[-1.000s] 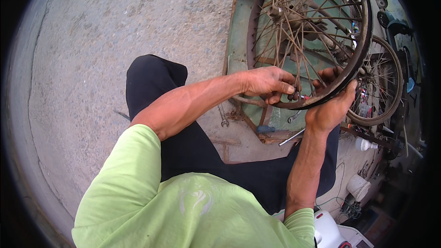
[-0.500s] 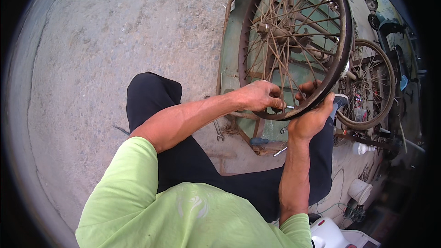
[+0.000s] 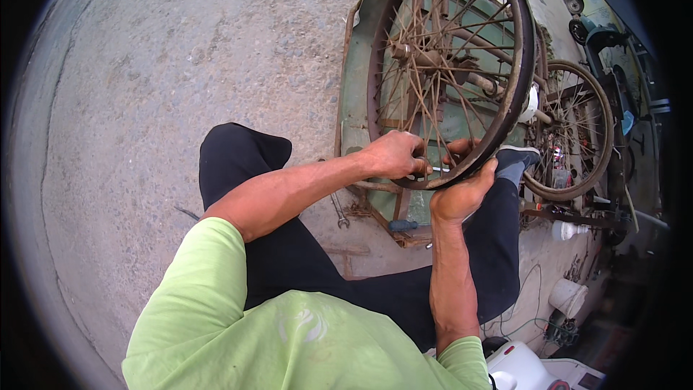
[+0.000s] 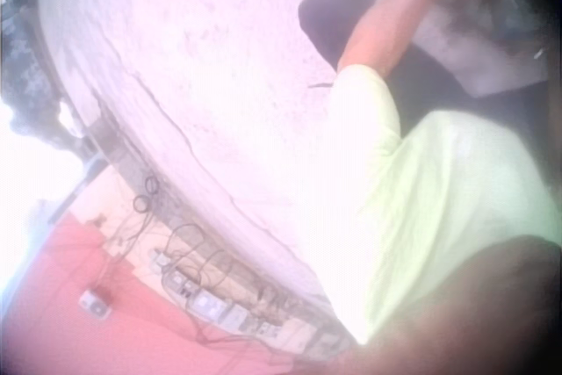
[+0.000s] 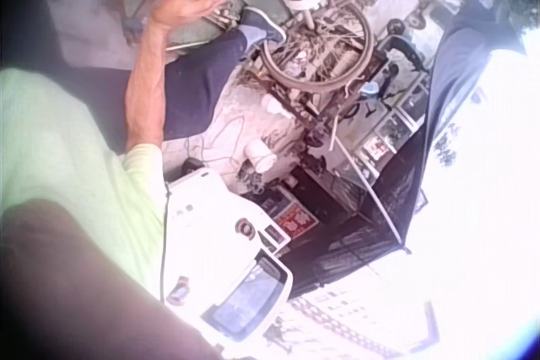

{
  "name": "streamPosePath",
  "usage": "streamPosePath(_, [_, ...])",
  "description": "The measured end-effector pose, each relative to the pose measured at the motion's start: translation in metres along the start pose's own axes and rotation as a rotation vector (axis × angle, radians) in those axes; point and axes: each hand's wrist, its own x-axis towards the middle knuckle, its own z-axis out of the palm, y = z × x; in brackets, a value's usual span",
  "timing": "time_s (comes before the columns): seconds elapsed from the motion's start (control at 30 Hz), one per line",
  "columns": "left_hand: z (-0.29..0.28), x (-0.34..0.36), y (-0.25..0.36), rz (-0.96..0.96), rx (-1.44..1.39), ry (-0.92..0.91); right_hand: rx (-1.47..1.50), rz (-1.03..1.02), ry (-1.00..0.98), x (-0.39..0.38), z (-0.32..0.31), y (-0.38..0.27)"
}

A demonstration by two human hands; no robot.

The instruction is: The person sits on the ground and uses a wrench to tighten or loosen nuts on a bicycle wheel rim. They rotate the wheel to access different sections and continue adjusting fasteners around the rim.

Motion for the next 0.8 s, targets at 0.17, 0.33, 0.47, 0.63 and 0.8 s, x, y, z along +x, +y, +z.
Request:
streamPosePath(0.17, [0.007,0.002,-0.005,-0.059,0.137,0.054,0.069,-0.013,0.001,-0.012,-0.006,0.016])
streamPosePath(0.33, [0.005,-0.002,-0.012,-0.069,0.008,0.013,0.089,-0.048,-0.078,-0.012,-0.016,0.021])
streamPosePath(0.47, [-0.003,-0.007,-0.020,-0.074,-0.057,-0.050,0.095,-0.013,-0.111,-0.017,-0.027,0.026])
streamPosePath(0.63, [0.005,-0.008,-0.038,-0.078,0.035,0.010,0.104,0.042,-0.085,-0.027,-0.034,0.033])
streamPosePath(0.8, [0.008,-0.001,-0.046,-0.108,0.057,0.016,0.106,0.030,-0.083,-0.029,-0.041,0.040])
